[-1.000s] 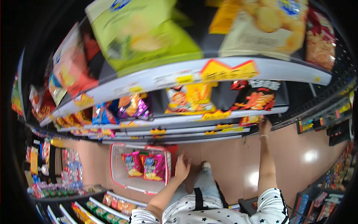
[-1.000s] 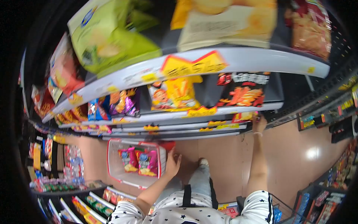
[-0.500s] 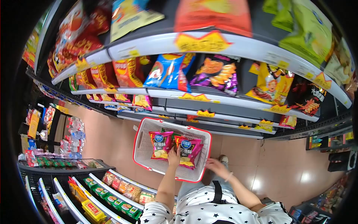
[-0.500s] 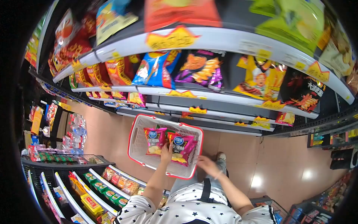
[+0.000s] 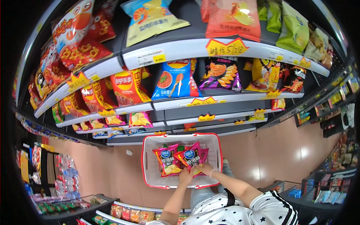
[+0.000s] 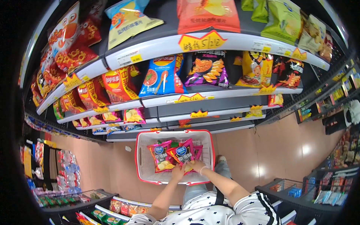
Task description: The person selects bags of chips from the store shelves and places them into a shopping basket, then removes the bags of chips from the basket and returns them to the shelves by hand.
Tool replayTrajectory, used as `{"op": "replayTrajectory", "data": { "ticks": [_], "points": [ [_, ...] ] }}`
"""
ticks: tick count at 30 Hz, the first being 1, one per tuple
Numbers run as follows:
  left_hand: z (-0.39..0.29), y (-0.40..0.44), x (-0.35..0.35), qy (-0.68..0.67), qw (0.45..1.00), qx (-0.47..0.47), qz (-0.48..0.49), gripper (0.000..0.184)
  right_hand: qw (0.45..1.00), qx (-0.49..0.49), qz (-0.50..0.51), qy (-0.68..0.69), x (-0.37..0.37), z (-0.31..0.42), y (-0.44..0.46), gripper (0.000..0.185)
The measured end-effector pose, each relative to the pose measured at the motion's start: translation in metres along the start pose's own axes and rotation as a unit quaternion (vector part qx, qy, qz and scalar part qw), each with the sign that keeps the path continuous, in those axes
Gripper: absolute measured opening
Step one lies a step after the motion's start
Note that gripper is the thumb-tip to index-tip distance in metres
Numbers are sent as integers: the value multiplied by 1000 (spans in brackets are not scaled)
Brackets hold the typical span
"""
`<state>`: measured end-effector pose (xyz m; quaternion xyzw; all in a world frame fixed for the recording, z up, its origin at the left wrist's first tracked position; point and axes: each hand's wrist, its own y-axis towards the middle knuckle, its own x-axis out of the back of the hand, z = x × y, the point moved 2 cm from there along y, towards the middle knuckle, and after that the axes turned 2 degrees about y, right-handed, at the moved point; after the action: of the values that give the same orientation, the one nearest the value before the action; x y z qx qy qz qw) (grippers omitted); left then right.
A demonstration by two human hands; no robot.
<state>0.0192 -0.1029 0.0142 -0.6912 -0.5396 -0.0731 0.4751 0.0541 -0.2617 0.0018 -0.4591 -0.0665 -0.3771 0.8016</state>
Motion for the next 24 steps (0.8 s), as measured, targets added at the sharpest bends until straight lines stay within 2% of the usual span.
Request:
{"op": "replayTrajectory", "data": {
  "ticks": [1,2,4,6,8,12,15,17,18,20,22,24],
  "points": [
    [-16,-13,15,15,999,-31,-42,60,998,-36,-44,37,15,17,-25,83],
    [-19,-20,19,19,998,-39,-36,60,997,-41,-50,43,20,18,-36,83],
    [-28,-32,33,35,970,-148,-188,55,990,103,-95,1,31,26,-53,84],
    [-60,-50,52,34,962,-169,-211,54,985,126,-114,17,59,44,-87,82],
    [-90,-64,58,13,938,-209,-275,55,958,194,-210,34,84,44,-122,78],
    [-164,-62,45,4,925,-270,-267,55,944,203,-259,-12,163,34,-176,70],
    [-231,-40,18,-15,928,-293,-231,54,900,198,-383,-58,218,-1,-187,63],
    [-280,-17,-6,-16,932,-308,-192,54,885,179,-425,-55,256,-40,-174,64],
    [-304,-1,-18,-25,947,-284,-148,54,871,163,-460,-56,274,-61,-167,65],
    [-352,32,-41,27,913,-360,-193,47,857,149,-492,-44,315,-96,-157,64],
    [-394,74,-60,22,915,-374,-151,47,826,149,-543,-28,353,-131,-137,61],
    [-444,101,-67,30,892,-420,-161,48,811,169,-560,2,391,-159,-112,58]
  ]
}}
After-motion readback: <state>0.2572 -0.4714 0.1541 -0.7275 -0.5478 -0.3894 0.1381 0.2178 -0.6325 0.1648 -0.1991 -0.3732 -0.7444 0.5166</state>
